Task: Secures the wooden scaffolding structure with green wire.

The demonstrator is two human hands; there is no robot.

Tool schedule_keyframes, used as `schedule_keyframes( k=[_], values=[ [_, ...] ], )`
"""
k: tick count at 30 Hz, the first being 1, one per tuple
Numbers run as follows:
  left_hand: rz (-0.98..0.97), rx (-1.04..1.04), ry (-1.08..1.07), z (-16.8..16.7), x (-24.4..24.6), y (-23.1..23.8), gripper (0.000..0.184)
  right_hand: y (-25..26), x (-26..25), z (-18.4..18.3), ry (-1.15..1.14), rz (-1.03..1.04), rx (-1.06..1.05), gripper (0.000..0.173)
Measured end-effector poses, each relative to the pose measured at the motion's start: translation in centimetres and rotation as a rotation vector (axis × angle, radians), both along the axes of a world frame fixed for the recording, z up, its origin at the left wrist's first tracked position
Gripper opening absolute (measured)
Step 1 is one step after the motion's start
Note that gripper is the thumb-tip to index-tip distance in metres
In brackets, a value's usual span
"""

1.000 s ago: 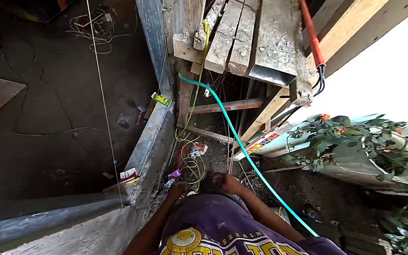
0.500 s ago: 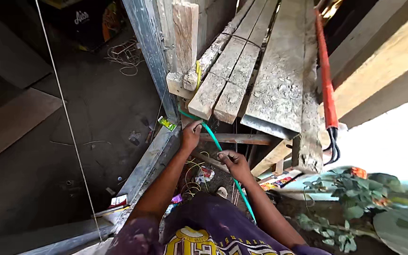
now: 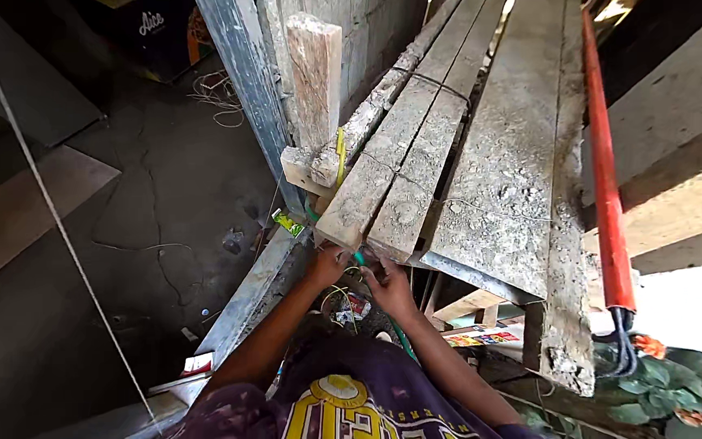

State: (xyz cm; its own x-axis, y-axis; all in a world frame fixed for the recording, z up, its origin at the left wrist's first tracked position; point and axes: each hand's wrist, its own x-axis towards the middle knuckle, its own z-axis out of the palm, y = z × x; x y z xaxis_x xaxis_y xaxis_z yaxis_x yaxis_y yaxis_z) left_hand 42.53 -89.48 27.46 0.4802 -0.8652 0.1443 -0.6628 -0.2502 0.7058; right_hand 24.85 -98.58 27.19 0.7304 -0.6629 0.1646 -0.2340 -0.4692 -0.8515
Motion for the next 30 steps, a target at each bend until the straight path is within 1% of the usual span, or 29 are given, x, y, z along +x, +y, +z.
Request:
schedule_keyframes(
  k=[3, 5, 7, 10, 12, 14, 15, 17, 19, 21, 22, 24, 25, 27, 29, 30],
  values=[
    [-0.062, -0.012, 0.062, 0.0, 0.7, -0.3, 0.029, 0.0, 1.3, -0.9, 0.004, -0.031, -0.032, 0.047],
    [-0.108, 0.001, 0.124, 0.8, 1.3, -0.3, 0.027, 0.4, 2.4, -0.8, -0.066, -0.097, -0.041, 0.035],
    [-0.164, -0.025, 0.138, 1.3, 2.3, -0.5, 0.027, 0.7, 3.3, -0.4, -0.132, -0.174, -0.028, 0.028],
    [-0.253, -0.075, 0.139, 0.7, 4.0, -0.8, 0.031, 1.4, 4.0, -1.1, -0.189, -0.245, -0.062, 0.027],
    [-0.353, -0.092, 0.142, 0.7, 5.0, -1.1, 0.026, 2.0, 4.2, -1.5, -0.246, -0.296, -0.069, 0.028],
    [-0.437, -0.071, 0.148, 1.3, 5.9, -1.3, 0.019, 2.6, 4.6, -1.5, -0.312, -0.351, -0.042, 0.024],
    [-0.47, -0.048, 0.154, 1.8, 6.4, -1.3, 0.02, 2.9, 4.9, -1.4, -0.348, -0.378, -0.022, 0.019],
    [-0.529, -0.045, 0.172, 1.6, 7.4, -1.4, 0.018, 3.2, 5.7, -1.7, -0.392, -0.41, -0.018, 0.015],
    [-0.587, -0.066, 0.202, 1.3, 8.2, -1.8, 0.016, 3.6, 6.5, -2.2, -0.44, -0.419, -0.044, 0.015],
    [-0.655, -0.02, 0.185, 1.6, 8.7, -2.5, 0.017, 4.1, 7.1, -2.5, -0.475, -0.447, -0.073, 0.017],
    [-0.691, 0.006, 0.164, 1.8, 8.8, -2.9, 0.018, 4.5, 7.5, -2.4, -0.474, -0.482, -0.069, 0.021],
    [-0.755, 0.012, 0.158, 1.7, 9.0, -3.3, 0.021, 5.2, 8.2, -2.1, -0.479, -0.556, -0.022, 0.035],
    [-0.78, -0.017, 0.187, 1.3, 9.2, -3.4, 0.023, 5.3, 8.5, -2.1, -0.486, -0.595, -0.015, 0.039],
    [-0.799, -0.042, 0.348, 0.9, 9.7, -3.1, 0.023, 5.5, 8.6, -2.3, -0.5, -0.623, -0.04, 0.035],
    [-0.8, -0.093, 0.557, 0.2, 10.5, -2.6, 0.016, 5.3, 7.8, -2.9, -0.47, -0.55, -0.136, 0.02],
    [-0.816, -0.158, 0.658, -0.6, 11.0, -2.2, 0.015, 5.0, 7.2, -3.2, -0.43, -0.493, -0.214, 0.013]
  ],
)
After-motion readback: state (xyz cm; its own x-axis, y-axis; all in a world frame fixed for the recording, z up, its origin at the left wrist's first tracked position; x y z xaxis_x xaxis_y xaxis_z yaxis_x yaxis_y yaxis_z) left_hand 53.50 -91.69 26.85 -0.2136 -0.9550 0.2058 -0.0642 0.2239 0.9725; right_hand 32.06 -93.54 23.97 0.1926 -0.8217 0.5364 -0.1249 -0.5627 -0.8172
